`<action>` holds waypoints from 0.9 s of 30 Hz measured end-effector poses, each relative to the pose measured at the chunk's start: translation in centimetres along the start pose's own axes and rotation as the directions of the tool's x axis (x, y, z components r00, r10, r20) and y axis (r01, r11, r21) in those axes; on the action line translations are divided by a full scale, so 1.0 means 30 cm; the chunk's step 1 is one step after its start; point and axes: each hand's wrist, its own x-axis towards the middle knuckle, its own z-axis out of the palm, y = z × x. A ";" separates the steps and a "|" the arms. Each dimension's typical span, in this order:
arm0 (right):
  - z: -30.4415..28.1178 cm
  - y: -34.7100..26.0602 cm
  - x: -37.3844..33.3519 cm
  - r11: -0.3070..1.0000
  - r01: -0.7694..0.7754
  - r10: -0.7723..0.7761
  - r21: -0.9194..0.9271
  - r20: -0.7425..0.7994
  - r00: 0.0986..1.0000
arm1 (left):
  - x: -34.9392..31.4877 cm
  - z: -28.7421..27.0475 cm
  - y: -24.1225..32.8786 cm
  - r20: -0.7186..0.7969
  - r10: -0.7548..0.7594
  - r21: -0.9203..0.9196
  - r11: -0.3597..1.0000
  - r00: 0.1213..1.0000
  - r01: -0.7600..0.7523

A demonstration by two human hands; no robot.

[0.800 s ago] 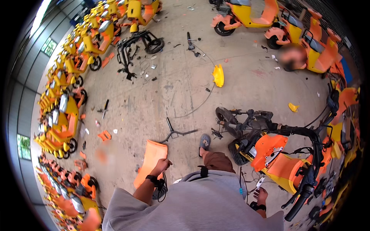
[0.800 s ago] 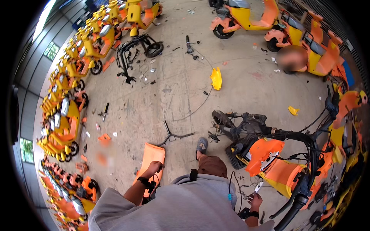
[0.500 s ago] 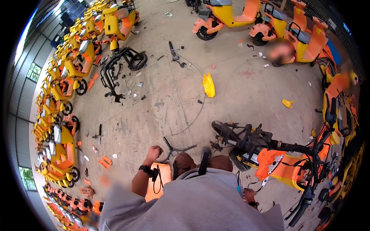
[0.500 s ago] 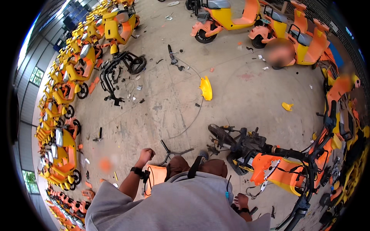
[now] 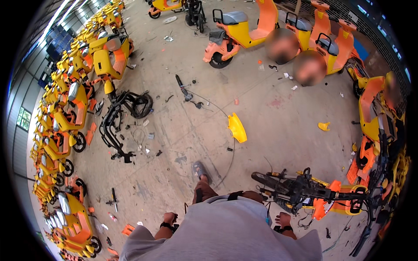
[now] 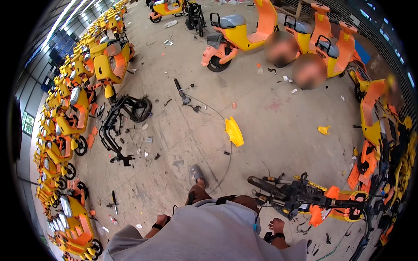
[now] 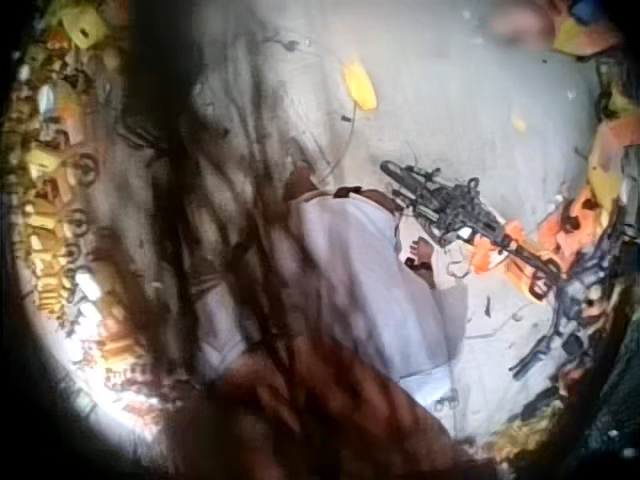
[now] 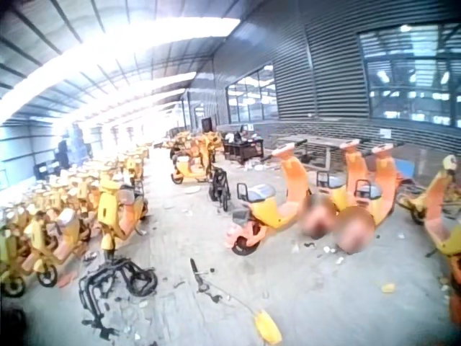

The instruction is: The person assembles a yellow and orange electric scooter by attaching the front fairing and handlebar cover using a cordless drill. They align the plastic panels, insert screws, and tighten them to secure the components.

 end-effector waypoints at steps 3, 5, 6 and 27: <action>0.218 -0.059 -0.066 0.981 -0.101 0.118 -0.168 0.095 0.988 | 0.097 -0.087 0.262 0.081 0.056 0.068 0.996 0.995 -0.061; 0.363 -0.146 -0.163 0.882 0.020 0.091 -0.472 0.211 0.973 | 0.203 -0.160 0.458 0.133 0.181 -0.091 0.981 0.974 -0.170; 0.437 -0.214 -0.205 0.896 -0.004 0.109 -0.445 0.212 0.971 | 0.236 -0.179 0.544 0.111 0.257 -0.125 0.962 0.960 -0.243; 1.409 -1.058 0.212 0.629 0.527 -0.445 -0.571 0.292 0.847 | 0.407 -0.339 1.405 0.162 0.259 0.457 0.836 0.952 -0.305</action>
